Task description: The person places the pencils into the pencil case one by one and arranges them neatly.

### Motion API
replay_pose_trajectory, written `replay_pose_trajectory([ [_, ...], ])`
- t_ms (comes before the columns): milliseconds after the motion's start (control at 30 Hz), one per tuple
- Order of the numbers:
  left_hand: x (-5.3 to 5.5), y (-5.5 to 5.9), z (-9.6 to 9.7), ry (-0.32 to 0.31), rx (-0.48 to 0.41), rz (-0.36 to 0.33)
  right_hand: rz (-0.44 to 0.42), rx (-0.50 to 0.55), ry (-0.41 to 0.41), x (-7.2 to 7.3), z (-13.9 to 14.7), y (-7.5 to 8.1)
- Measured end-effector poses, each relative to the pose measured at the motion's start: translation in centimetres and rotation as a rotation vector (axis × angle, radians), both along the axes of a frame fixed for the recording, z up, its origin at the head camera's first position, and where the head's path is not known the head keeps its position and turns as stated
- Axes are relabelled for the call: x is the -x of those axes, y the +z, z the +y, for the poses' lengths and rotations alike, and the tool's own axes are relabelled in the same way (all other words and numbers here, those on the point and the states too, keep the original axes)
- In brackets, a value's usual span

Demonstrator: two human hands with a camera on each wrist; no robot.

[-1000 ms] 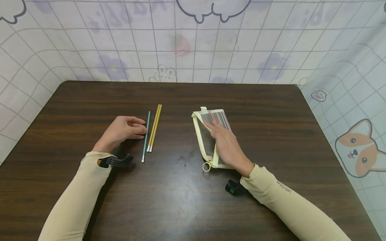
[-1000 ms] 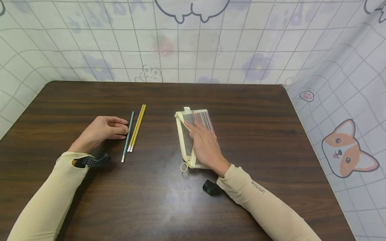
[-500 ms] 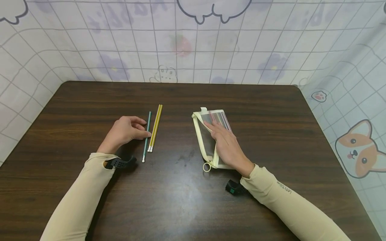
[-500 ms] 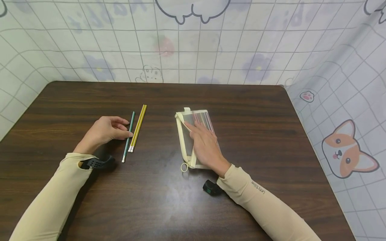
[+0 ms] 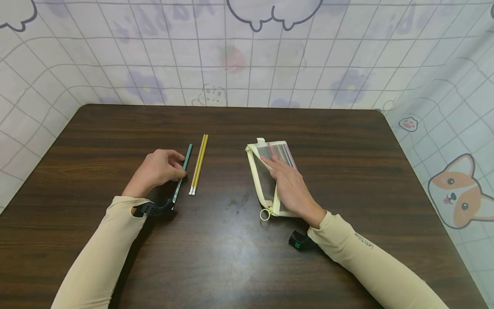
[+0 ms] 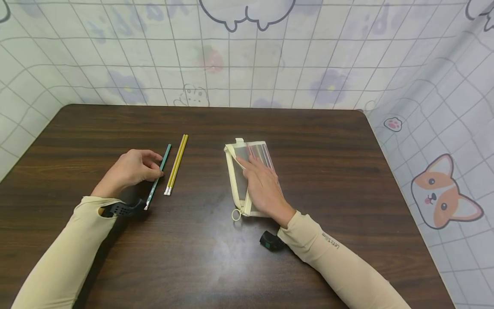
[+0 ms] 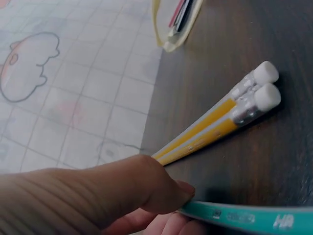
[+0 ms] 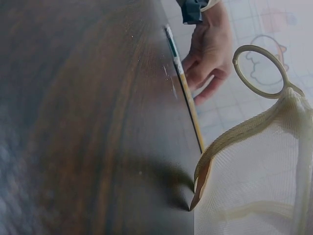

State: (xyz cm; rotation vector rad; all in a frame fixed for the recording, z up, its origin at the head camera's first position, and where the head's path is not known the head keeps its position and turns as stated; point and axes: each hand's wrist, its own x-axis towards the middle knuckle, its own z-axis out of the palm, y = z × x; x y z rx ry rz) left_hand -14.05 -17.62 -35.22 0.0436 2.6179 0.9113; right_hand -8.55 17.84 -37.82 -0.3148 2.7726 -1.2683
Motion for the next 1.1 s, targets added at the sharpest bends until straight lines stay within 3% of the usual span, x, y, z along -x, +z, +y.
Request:
replay_pose_trajectory([
  [367,0.3,0.1,-1.8,-0.028,-0.274,-0.159,-0.015,-0.003,0.002,-0.1,-0.1,0.2],
  [633,0.5,0.3,-2.0,-0.033,-0.387,-0.182,-0.007,-0.008,0.005,-0.1,-0.1,0.4],
  [1100,0.3,0.3,-0.8,-0.041,-0.616,-0.225,-0.01,0.0,0.011,-0.1,0.0,0.4],
])
